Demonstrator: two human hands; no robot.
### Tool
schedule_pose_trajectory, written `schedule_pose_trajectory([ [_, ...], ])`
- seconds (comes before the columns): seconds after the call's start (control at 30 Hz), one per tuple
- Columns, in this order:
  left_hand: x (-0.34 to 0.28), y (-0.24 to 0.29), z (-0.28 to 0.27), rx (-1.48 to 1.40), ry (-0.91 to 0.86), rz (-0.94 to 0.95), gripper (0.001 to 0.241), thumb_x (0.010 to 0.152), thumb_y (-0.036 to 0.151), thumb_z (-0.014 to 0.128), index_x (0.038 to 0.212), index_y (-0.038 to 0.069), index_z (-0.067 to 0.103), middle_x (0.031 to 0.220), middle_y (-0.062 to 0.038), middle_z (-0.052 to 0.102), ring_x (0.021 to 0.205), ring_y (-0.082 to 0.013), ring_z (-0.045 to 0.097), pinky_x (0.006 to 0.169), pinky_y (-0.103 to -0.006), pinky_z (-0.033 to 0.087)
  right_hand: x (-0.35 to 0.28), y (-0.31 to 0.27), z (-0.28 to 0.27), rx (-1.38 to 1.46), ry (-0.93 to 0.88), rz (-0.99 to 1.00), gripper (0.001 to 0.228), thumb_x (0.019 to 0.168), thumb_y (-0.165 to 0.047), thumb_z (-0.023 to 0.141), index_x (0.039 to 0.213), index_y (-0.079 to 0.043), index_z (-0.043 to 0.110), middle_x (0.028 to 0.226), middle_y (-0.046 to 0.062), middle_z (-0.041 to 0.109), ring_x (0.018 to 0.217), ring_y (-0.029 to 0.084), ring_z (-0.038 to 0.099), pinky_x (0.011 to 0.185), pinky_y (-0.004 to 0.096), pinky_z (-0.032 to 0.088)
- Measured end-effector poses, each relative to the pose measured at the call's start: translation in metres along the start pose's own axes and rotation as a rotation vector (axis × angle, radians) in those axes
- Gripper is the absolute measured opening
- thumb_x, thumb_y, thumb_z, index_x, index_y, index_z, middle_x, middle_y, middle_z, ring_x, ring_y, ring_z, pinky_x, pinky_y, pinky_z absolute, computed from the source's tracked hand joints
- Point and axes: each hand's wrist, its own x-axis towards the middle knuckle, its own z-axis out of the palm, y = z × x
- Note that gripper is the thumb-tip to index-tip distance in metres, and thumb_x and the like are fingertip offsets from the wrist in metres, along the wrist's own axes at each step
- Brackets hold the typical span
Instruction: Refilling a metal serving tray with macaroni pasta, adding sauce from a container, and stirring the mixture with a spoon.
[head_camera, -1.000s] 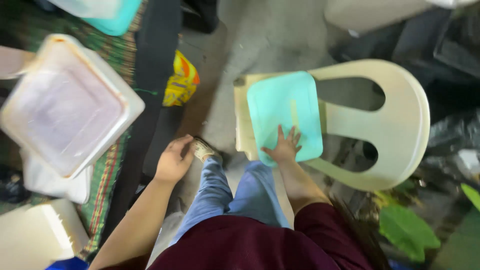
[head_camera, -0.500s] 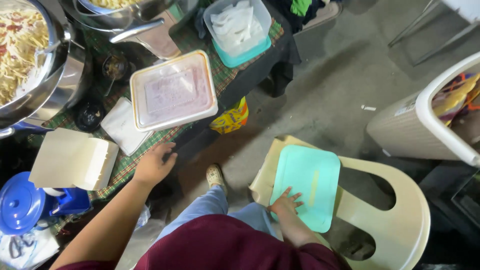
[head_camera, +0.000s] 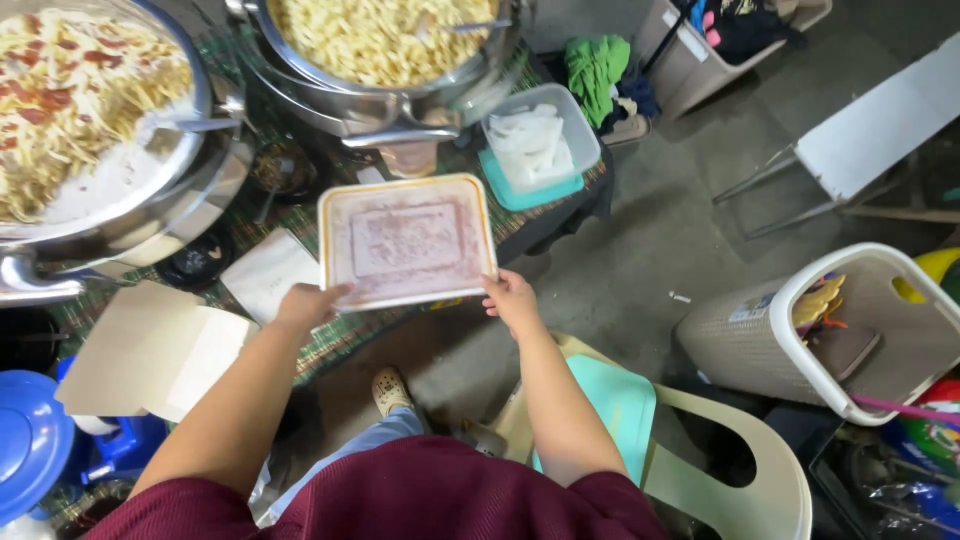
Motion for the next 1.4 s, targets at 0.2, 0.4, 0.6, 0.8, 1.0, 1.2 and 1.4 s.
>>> schedule_pose_trajectory([
  [0.2, 0.056, -0.038, 0.018, -0.061, -0.142, -0.037, 0.056, 0.073, 0.052, 0.088, 0.102, 0.004, 0.079, 0.084, -0.014, 0.078, 0.088, -0.0315, 0.077, 0.091, -0.044, 0.055, -0.013, -0.051, 0.01, -0.147, 0.102, 0.137, 0.068, 0.086, -0.017, 0.082, 0.14, 0.011, 0.051, 0.105, 0.032, 0.067, 0.084, 0.037, 0.076, 0.066, 0.04, 0.069],
  [0.4, 0.026, -0.013, 0.0, -0.007, -0.155, -0.059, 0.062, 0.074, 0.052, 0.087, 0.113, 0.005, 0.078, 0.107, -0.016, 0.077, 0.111, -0.0371, 0.071, 0.097, -0.0458, 0.055, -0.005, -0.049, 0.015, -0.2, 0.182, 0.144, 0.059, 0.085, -0.006, 0.078, 0.135, 0.014, 0.054, 0.105, 0.034, 0.067, 0.083, 0.04, 0.075, 0.066, 0.043, 0.068],
  [0.6, 0.001, 0.009, -0.021, -0.008, -0.153, -0.076, 0.065, 0.074, 0.042, 0.088, 0.118, -0.003, 0.072, 0.12, -0.02, 0.074, 0.121, -0.0361, 0.067, 0.103, -0.0434, 0.052, -0.026, -0.079, 0.025, -0.228, 0.245, 0.161, 0.054, 0.083, 0.0, 0.077, 0.13, 0.019, 0.057, 0.103, 0.037, 0.067, 0.079, 0.04, 0.075, 0.065, 0.041, 0.069],
  [0.8, 0.003, 0.011, -0.019, -0.032, -0.128, -0.086, 0.065, 0.071, 0.041, 0.09, 0.117, -0.001, 0.073, 0.118, -0.019, 0.074, 0.119, -0.0352, 0.067, 0.101, -0.0419, 0.052, -0.04, -0.103, 0.031, -0.345, 0.212, 0.17, 0.048, 0.08, 0.003, 0.076, 0.123, 0.02, 0.061, 0.098, 0.035, 0.069, 0.076, 0.036, 0.076, 0.064, 0.036, 0.068],
  [1.0, -0.009, 0.02, -0.022, -0.086, -0.108, -0.12, 0.06, 0.075, 0.034, 0.088, 0.119, -0.004, 0.071, 0.12, -0.022, 0.071, 0.118, -0.0382, 0.067, 0.096, -0.0454, 0.056, -0.033, -0.105, 0.03, -0.525, 0.123, 0.168, 0.052, 0.083, 0.001, 0.073, 0.129, 0.02, 0.057, 0.094, 0.032, 0.07, 0.072, 0.033, 0.076, 0.065, 0.036, 0.068],
  [1.2, -0.027, 0.028, -0.013, -0.122, -0.021, -0.179, 0.056, 0.08, 0.028, 0.086, 0.12, -0.007, 0.07, 0.118, -0.026, 0.071, 0.116, -0.0421, 0.067, 0.092, -0.0486, 0.057, -0.011, -0.092, 0.011, -0.617, -0.032, 0.123, 0.058, 0.085, -0.008, 0.075, 0.132, 0.017, 0.053, 0.096, 0.029, 0.07, 0.071, 0.031, 0.077, 0.065, 0.036, 0.068],
  [1.4, -0.035, 0.036, -0.019, -0.068, 0.036, -0.191, 0.064, 0.081, 0.032, 0.086, 0.122, -0.013, 0.068, 0.119, -0.03, 0.069, 0.111, -0.0445, 0.069, 0.085, -0.052, 0.058, 0.031, -0.069, -0.007, -0.505, -0.225, 0.109, 0.059, 0.086, -0.009, 0.074, 0.132, 0.018, 0.048, 0.097, 0.031, 0.068, 0.072, 0.034, 0.077, 0.064, 0.04, 0.069],
])
